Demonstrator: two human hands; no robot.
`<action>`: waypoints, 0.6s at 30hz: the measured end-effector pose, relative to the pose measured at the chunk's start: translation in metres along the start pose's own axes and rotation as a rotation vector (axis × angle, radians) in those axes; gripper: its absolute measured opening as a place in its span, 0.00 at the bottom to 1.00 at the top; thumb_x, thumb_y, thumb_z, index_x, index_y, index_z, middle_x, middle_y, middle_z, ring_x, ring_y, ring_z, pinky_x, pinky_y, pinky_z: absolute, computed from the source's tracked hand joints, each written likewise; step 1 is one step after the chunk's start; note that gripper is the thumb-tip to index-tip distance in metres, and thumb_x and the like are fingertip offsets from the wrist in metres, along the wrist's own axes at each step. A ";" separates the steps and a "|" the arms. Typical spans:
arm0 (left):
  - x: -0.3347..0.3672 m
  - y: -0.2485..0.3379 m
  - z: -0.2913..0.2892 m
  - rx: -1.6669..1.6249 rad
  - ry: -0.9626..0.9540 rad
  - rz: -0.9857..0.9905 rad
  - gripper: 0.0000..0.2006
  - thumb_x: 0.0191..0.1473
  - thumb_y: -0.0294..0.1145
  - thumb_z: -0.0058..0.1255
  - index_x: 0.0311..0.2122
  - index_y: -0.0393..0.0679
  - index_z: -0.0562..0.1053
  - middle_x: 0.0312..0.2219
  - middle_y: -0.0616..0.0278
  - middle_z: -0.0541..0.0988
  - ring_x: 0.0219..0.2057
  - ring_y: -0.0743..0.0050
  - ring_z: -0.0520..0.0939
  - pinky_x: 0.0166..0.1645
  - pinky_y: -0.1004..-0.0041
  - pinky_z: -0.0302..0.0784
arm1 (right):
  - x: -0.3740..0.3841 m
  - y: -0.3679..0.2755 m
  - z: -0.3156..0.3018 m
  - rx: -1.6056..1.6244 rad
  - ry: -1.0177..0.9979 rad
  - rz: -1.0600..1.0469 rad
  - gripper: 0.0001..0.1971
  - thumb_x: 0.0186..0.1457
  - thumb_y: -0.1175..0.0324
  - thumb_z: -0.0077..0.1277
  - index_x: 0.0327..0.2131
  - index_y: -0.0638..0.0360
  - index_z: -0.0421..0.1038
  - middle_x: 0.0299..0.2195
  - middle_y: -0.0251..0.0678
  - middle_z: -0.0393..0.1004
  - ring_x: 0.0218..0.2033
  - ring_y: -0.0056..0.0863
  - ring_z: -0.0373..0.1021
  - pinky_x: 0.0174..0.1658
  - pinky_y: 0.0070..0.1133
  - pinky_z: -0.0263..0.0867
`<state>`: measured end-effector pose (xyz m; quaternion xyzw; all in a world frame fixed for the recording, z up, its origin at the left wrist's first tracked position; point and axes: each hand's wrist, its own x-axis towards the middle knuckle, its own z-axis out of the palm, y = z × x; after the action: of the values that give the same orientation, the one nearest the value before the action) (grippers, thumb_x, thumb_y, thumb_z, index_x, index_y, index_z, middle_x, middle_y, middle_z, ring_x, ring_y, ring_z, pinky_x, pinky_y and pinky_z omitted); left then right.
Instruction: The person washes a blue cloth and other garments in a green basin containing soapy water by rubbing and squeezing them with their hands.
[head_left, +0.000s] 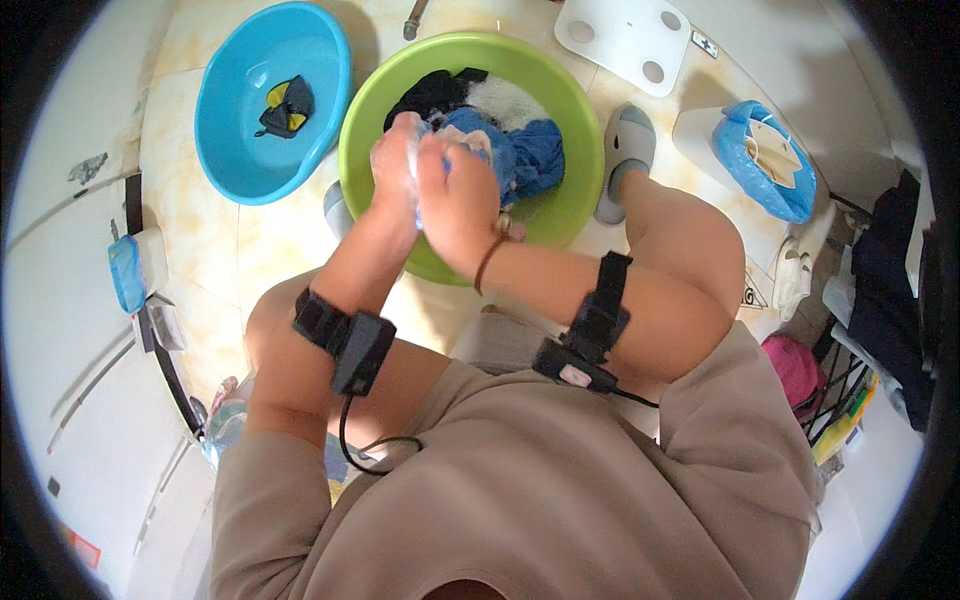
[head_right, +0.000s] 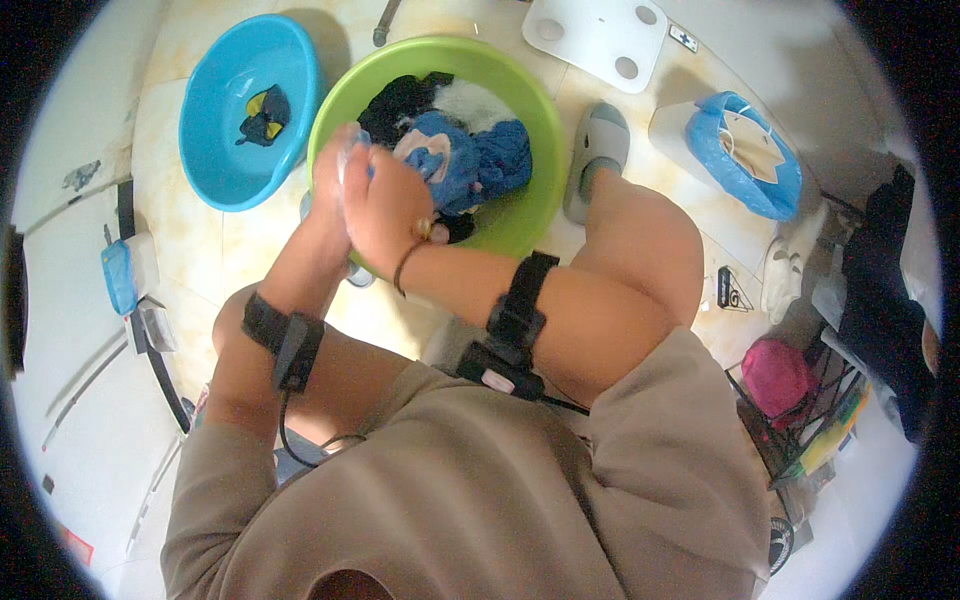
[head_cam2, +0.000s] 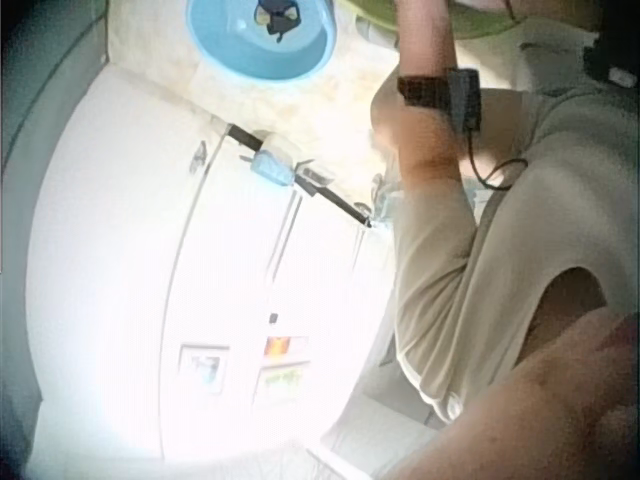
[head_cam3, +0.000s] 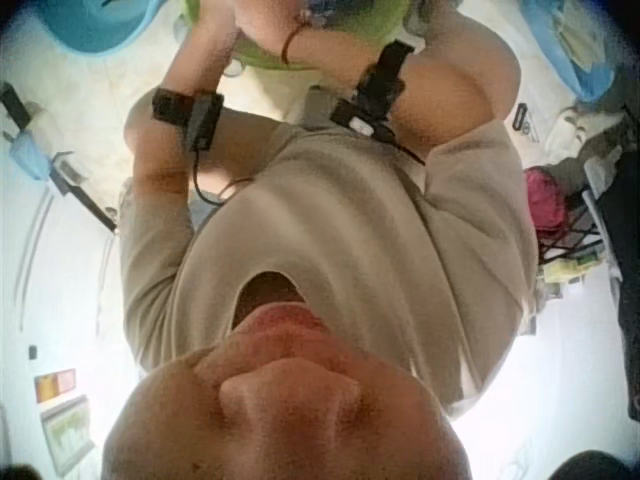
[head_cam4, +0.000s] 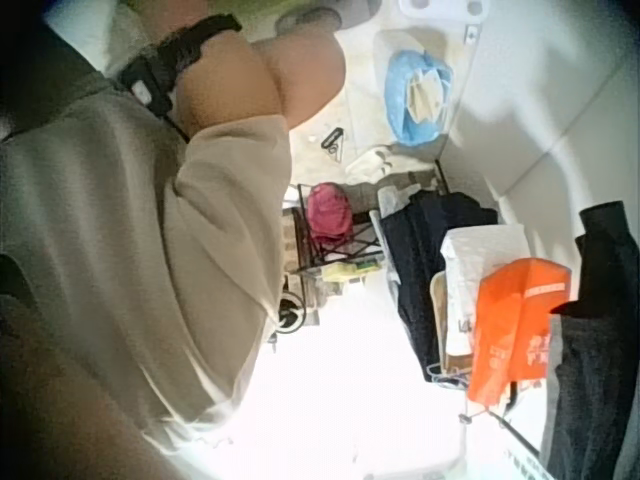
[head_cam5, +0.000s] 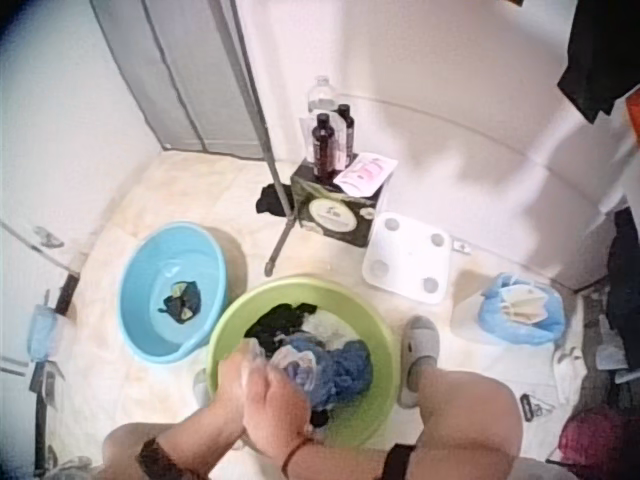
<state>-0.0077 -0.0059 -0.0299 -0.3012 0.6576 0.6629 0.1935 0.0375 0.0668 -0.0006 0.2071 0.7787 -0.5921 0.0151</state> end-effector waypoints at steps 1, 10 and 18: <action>0.001 -0.003 -0.001 0.002 0.006 0.000 0.12 0.51 0.37 0.41 0.22 0.41 0.66 0.19 0.60 0.69 0.20 0.67 0.71 0.27 0.69 0.68 | 0.000 0.000 0.001 0.003 -0.005 0.001 0.18 0.54 0.59 0.37 0.21 0.64 0.68 0.22 0.53 0.68 0.27 0.52 0.66 0.31 0.38 0.59; -0.027 -0.002 0.024 -0.188 -0.033 -0.045 0.12 0.50 0.37 0.41 0.26 0.39 0.69 0.22 0.56 0.72 0.24 0.66 0.72 0.32 0.67 0.69 | 0.049 0.015 -0.009 -0.159 -0.006 0.084 0.21 0.55 0.55 0.33 0.27 0.63 0.70 0.27 0.52 0.71 0.31 0.51 0.67 0.36 0.39 0.61; -0.033 0.005 0.029 0.044 -0.056 -0.051 0.13 0.54 0.40 0.37 0.30 0.41 0.69 0.25 0.58 0.72 0.26 0.69 0.73 0.34 0.69 0.69 | 0.044 0.027 -0.009 -0.262 -0.018 -0.086 0.23 0.55 0.56 0.32 0.22 0.66 0.69 0.25 0.55 0.70 0.30 0.55 0.65 0.37 0.40 0.60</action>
<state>0.0090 0.0267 -0.0060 -0.2949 0.6584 0.6513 0.2351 0.0088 0.0945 -0.0340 0.1647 0.8572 -0.4873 0.0235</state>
